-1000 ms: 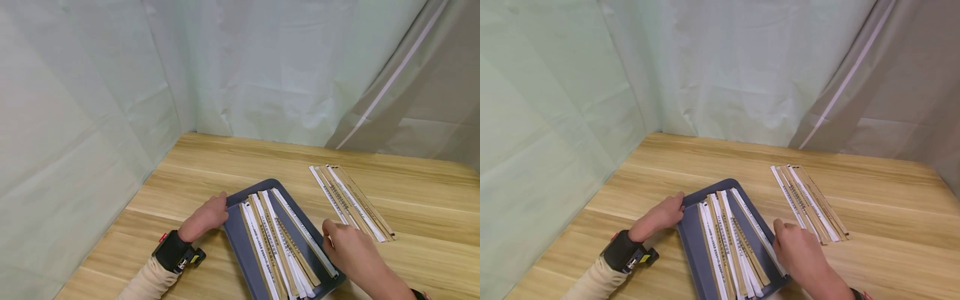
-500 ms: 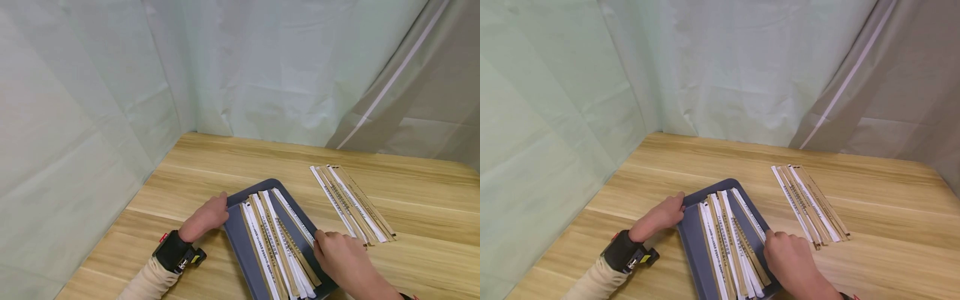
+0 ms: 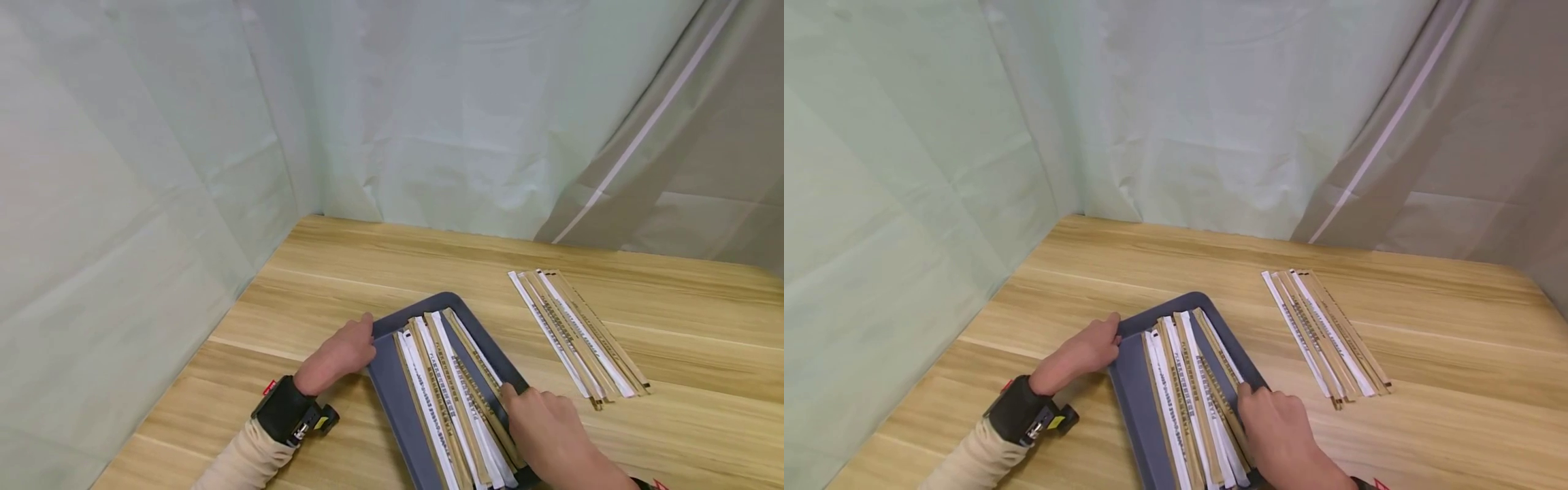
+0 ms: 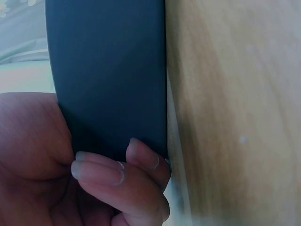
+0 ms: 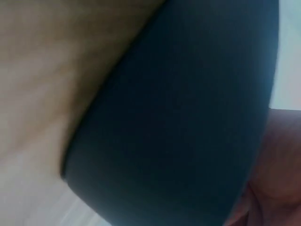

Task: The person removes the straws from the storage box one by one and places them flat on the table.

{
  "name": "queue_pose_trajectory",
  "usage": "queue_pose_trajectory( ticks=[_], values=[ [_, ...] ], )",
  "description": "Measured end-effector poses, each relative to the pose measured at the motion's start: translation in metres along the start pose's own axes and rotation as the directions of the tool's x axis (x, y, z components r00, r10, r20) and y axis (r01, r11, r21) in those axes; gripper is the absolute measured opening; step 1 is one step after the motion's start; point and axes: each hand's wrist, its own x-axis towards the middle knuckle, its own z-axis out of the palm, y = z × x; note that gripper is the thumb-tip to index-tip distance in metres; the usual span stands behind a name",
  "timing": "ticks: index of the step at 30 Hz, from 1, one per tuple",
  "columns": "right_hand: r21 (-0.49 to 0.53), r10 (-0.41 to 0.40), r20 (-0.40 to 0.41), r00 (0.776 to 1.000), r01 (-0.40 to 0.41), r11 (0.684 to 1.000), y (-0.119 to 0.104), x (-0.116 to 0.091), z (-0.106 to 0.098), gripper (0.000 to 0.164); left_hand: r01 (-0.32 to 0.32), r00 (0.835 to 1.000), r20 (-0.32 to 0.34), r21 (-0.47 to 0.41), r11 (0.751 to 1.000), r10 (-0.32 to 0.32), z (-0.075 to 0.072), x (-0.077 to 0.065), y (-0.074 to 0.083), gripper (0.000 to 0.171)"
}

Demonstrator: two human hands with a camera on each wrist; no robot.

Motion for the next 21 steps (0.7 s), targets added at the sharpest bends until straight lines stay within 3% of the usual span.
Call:
queue_pose_trajectory(
  ticks=[5,8,12,16,21],
  values=[
    [0.058,0.026,0.009,1.0,-0.026,0.998,-0.001,0.003,0.003,0.018,0.011,1.0,0.003,0.01,1.0,-0.011,0.001,0.001,0.001,0.044],
    [0.174,0.039,0.055,0.998,-0.048,0.984,0.0,0.004,0.003,0.021,0.008,1.0,0.003,0.016,1.0,-0.008,0.0,0.001,0.002,0.044],
    [0.33,0.019,0.053,0.998,-0.035,0.943,0.003,0.003,0.002,0.018,-0.002,1.0,0.001,0.026,1.0,0.002,0.0,0.001,0.002,0.048],
    [0.398,-0.031,-0.054,0.998,0.05,0.916,0.009,0.0,-0.003,0.02,0.004,1.0,0.005,0.029,1.0,-0.004,0.0,0.001,0.003,0.05],
    [0.389,-0.082,-0.213,0.974,0.162,0.907,0.019,-0.001,-0.013,0.022,0.024,1.0,-0.001,0.044,0.999,-0.024,0.0,0.002,0.003,0.041]
  ],
)
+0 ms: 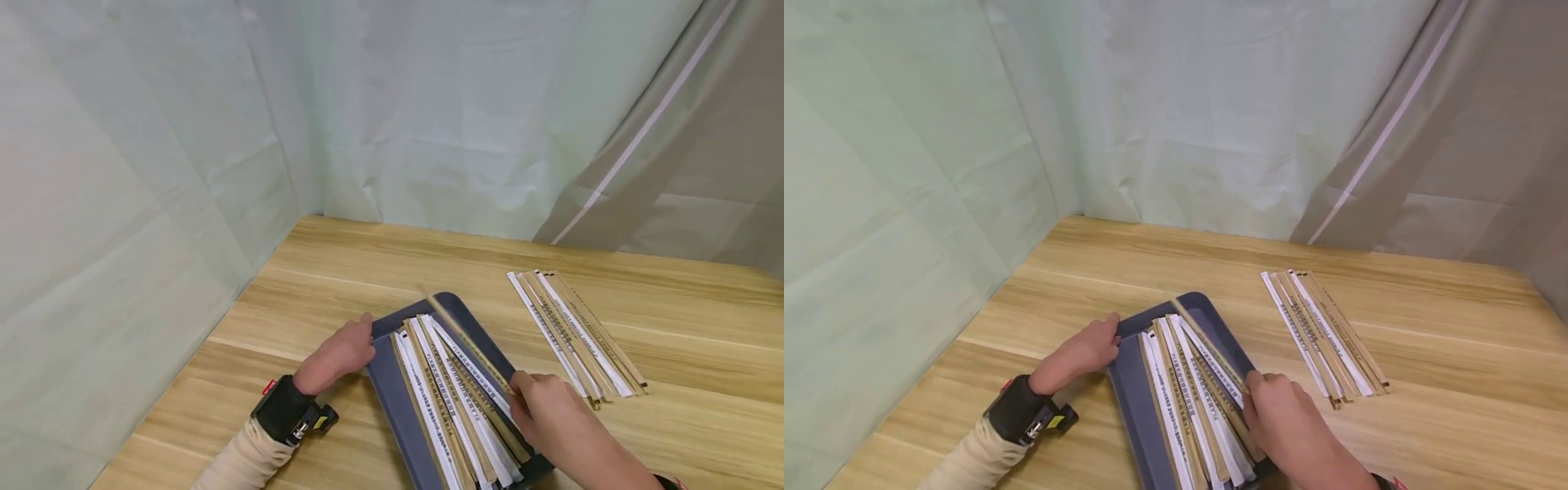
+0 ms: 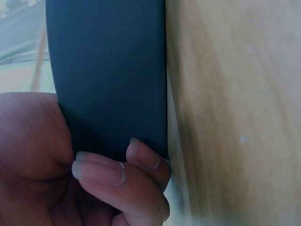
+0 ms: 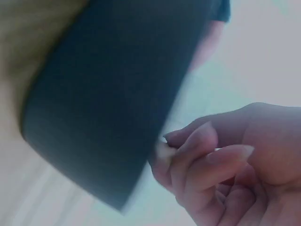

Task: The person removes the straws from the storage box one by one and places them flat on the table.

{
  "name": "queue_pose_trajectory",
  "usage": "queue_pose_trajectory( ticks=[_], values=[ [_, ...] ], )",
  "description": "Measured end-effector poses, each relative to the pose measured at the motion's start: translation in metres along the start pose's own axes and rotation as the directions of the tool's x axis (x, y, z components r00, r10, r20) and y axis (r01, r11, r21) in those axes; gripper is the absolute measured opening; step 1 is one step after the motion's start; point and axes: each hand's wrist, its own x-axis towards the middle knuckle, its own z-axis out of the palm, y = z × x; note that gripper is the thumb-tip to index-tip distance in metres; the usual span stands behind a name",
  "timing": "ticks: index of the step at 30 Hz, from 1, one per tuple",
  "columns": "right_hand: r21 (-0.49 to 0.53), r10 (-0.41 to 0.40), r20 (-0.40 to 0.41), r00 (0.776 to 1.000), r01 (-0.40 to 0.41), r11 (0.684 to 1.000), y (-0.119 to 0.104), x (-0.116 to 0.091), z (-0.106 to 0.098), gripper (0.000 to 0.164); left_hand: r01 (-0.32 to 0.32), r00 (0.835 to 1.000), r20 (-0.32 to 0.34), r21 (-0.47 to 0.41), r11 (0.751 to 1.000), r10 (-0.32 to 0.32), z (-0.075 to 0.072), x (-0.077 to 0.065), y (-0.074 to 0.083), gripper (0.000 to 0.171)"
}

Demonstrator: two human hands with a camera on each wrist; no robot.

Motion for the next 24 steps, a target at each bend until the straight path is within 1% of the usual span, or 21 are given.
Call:
queue_pose_trajectory(
  ticks=[1,4,6,9,11,16,17,21,24],
  values=[
    [-0.005,-0.011,-0.027,1.0,0.011,1.0,0.001,0.0,-0.002,0.019,0.005,1.0,-0.001,0.007,1.0,-0.005,0.0,0.0,0.0,0.042],
    [-0.025,-0.01,-0.099,0.995,0.008,1.0,0.005,0.002,-0.007,0.014,0.017,1.0,-0.003,0.01,1.0,-0.017,0.0,0.001,0.0,0.046],
    [-0.055,-0.025,-0.157,0.987,0.016,0.998,0.008,0.003,-0.009,0.017,0.021,1.0,0.0,0.009,1.0,-0.021,0.0,0.002,-0.001,0.048],
    [-0.105,-0.058,-0.218,0.974,0.036,0.994,0.013,0.003,-0.011,0.02,0.016,1.0,-0.002,0.004,1.0,-0.016,0.001,0.002,-0.002,0.047],
    [-0.118,-0.065,-0.225,0.972,0.039,0.992,0.016,0.003,-0.011,0.021,0.01,1.0,-0.006,0.005,1.0,-0.01,0.002,0.002,-0.002,0.046],
    [-0.102,-0.002,-0.185,0.983,-0.018,0.995,0.021,0.003,-0.011,0.018,0.002,1.0,-0.011,0.008,1.0,-0.002,0.002,0.001,-0.003,0.043],
    [-0.103,0.001,-0.185,0.983,-0.02,0.994,0.023,0.003,-0.011,0.017,0.002,1.0,-0.009,0.004,1.0,-0.002,0.002,0.001,-0.003,0.043],
    [-0.129,0.017,-0.185,0.983,-0.041,0.991,0.027,0.003,-0.012,0.013,-0.003,1.0,-0.009,0.005,1.0,0.003,0.001,0.0,-0.001,0.042],
    [-0.156,0.035,-0.176,0.984,-0.063,0.986,0.029,0.003,-0.014,0.011,-0.008,1.0,-0.011,0.01,1.0,0.008,0.001,-0.001,-0.001,0.044]
  ],
)
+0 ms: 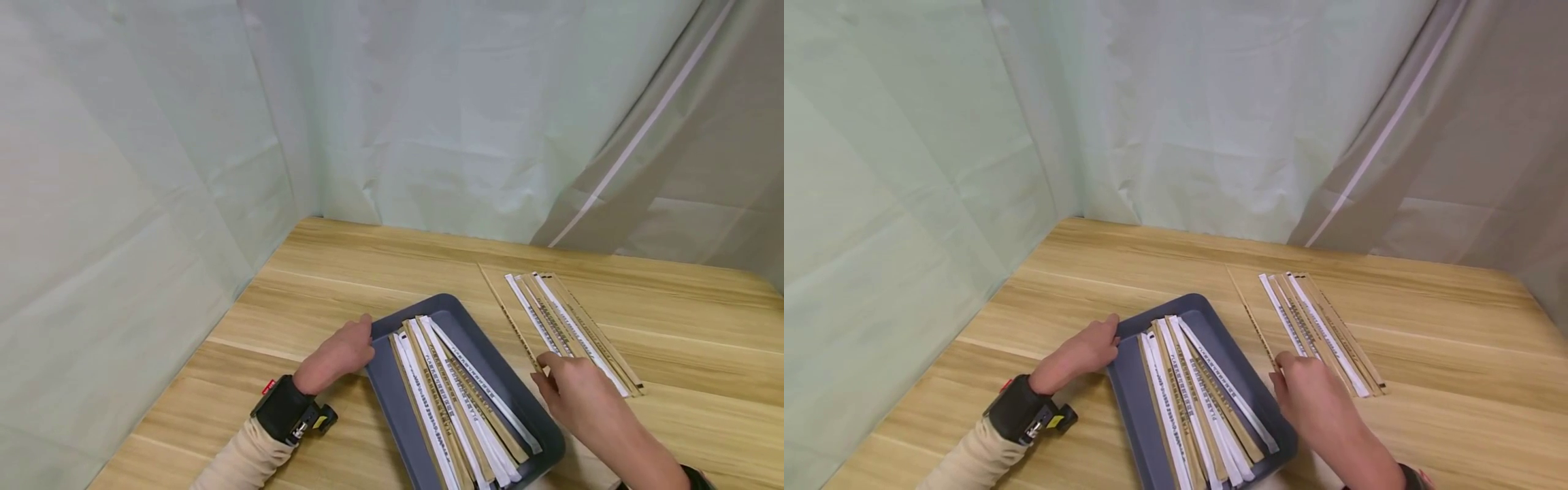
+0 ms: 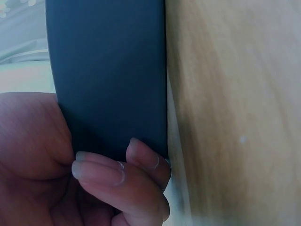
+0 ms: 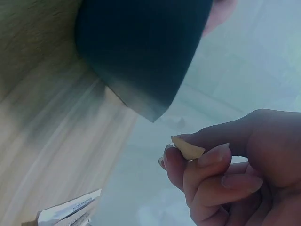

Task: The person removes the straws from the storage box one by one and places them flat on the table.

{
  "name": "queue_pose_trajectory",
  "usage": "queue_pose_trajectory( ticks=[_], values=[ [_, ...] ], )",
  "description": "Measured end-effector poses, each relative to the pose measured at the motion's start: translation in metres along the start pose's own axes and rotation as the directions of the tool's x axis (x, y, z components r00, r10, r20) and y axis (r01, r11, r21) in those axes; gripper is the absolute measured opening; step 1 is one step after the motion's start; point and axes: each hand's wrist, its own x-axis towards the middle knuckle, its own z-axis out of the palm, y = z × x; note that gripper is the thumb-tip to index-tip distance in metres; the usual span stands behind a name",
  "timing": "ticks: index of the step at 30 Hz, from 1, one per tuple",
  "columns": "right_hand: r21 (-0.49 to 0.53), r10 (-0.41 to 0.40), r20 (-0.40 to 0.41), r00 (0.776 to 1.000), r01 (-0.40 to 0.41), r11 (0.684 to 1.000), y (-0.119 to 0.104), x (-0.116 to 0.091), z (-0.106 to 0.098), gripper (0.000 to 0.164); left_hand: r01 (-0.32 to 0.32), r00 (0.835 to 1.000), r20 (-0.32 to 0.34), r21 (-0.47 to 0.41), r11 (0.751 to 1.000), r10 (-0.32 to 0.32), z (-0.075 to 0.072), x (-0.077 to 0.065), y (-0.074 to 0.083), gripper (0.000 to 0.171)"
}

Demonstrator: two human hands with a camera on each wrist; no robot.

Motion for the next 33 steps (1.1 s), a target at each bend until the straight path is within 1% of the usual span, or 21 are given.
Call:
queue_pose_trajectory(
  ticks=[4,9,12,18,27,29,33],
  values=[
    [-0.021,0.014,0.006,1.0,-0.014,1.0,0.002,0.0,-0.001,0.012,0.002,1.0,0.002,0.001,1.0,-0.002,0.0,0.001,0.0,0.048],
    [-0.039,0.053,0.032,0.998,-0.052,0.998,0.007,-0.001,0.001,0.011,0.01,1.0,0.004,-0.01,1.0,-0.01,0.0,0.001,0.0,0.044],
    [-0.048,0.054,0.039,0.998,-0.052,0.997,0.011,-0.001,0.002,0.011,0.009,1.0,0.001,-0.013,1.0,-0.009,0.0,0.002,0.0,0.041],
    [-0.071,0.057,0.045,0.997,-0.053,0.996,0.017,-0.001,0.004,0.013,-0.004,1.0,-0.002,-0.002,1.0,0.004,0.001,0.001,-0.001,0.041],
    [-0.103,0.101,0.091,0.991,-0.091,0.991,0.02,0.0,0.006,0.015,0.012,1.0,0.003,-0.008,1.0,-0.012,0.001,0.001,0.0,0.04],
    [-0.108,0.108,0.096,0.99,-0.098,0.989,0.021,0.0,0.007,0.016,0.012,1.0,0.007,-0.014,1.0,-0.012,0.001,0.001,0.0,0.041],
    [-0.115,0.12,0.102,0.988,-0.108,0.987,0.023,0.0,0.008,0.017,0.008,1.0,0.015,-0.014,1.0,-0.007,0.001,0.001,-0.001,0.049]
  ],
)
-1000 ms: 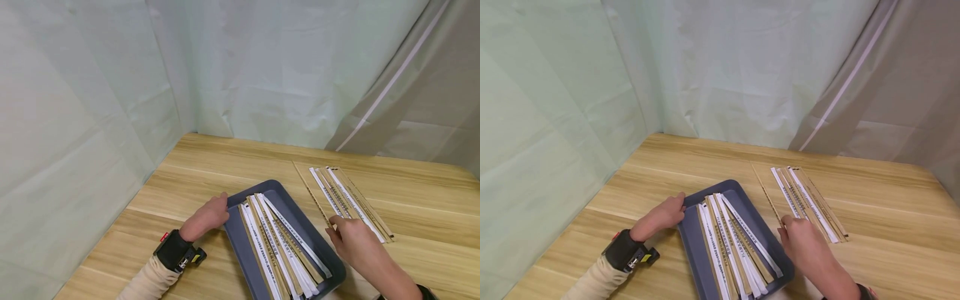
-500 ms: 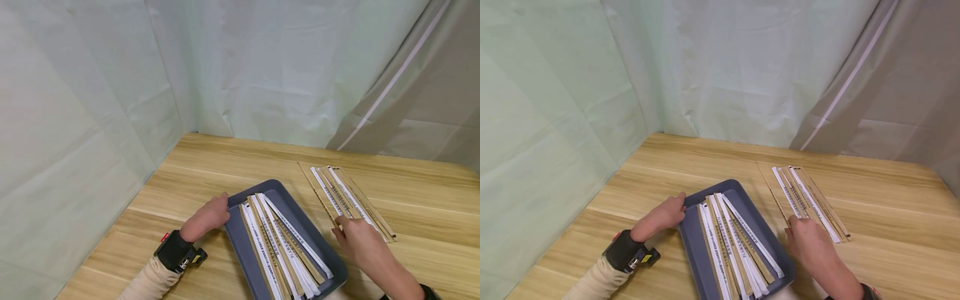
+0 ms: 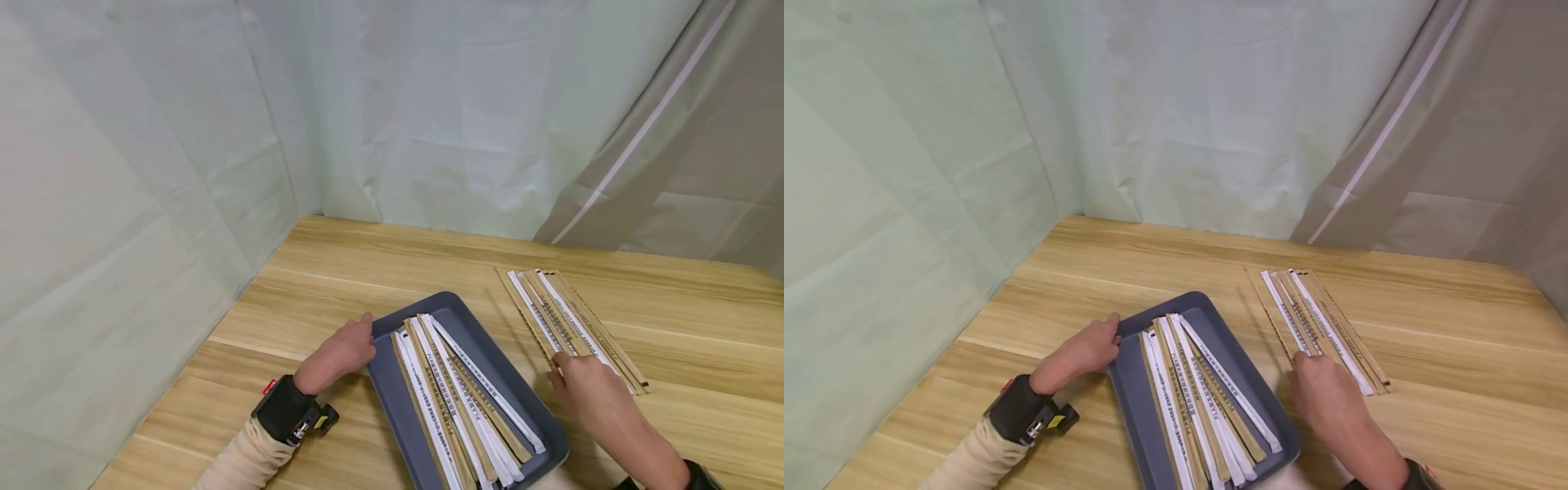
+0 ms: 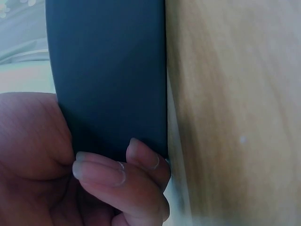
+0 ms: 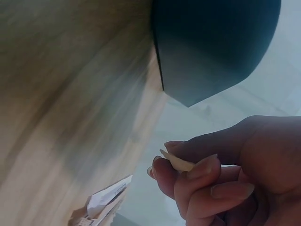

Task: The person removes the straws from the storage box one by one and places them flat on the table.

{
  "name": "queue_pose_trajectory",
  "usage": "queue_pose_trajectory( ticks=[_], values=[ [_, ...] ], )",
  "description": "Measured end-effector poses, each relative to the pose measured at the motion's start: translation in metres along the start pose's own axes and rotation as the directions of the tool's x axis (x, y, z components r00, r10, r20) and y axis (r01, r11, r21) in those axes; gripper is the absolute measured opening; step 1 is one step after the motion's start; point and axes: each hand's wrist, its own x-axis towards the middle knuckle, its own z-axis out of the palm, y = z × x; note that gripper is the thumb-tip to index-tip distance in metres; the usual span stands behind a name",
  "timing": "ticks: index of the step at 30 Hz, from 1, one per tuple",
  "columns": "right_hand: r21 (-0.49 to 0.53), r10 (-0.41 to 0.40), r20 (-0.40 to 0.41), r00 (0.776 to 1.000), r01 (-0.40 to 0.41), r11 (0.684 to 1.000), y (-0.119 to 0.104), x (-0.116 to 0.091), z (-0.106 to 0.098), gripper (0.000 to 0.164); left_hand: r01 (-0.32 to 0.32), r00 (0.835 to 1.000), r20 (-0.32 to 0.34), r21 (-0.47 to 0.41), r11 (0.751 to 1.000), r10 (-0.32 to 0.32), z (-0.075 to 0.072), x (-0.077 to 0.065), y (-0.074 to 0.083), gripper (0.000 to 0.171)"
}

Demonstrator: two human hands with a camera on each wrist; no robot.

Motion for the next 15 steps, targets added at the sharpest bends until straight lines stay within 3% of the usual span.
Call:
queue_pose_trajectory(
  ticks=[15],
  values=[
    [-0.041,0.034,0.028,0.999,-0.033,0.999,0.0052,0.0014,0.0036,0.017,0.014,1.0,0.007,-0.004,1.0,-0.014,-0.0017,-0.0001,0.001,0.048]
  ],
)
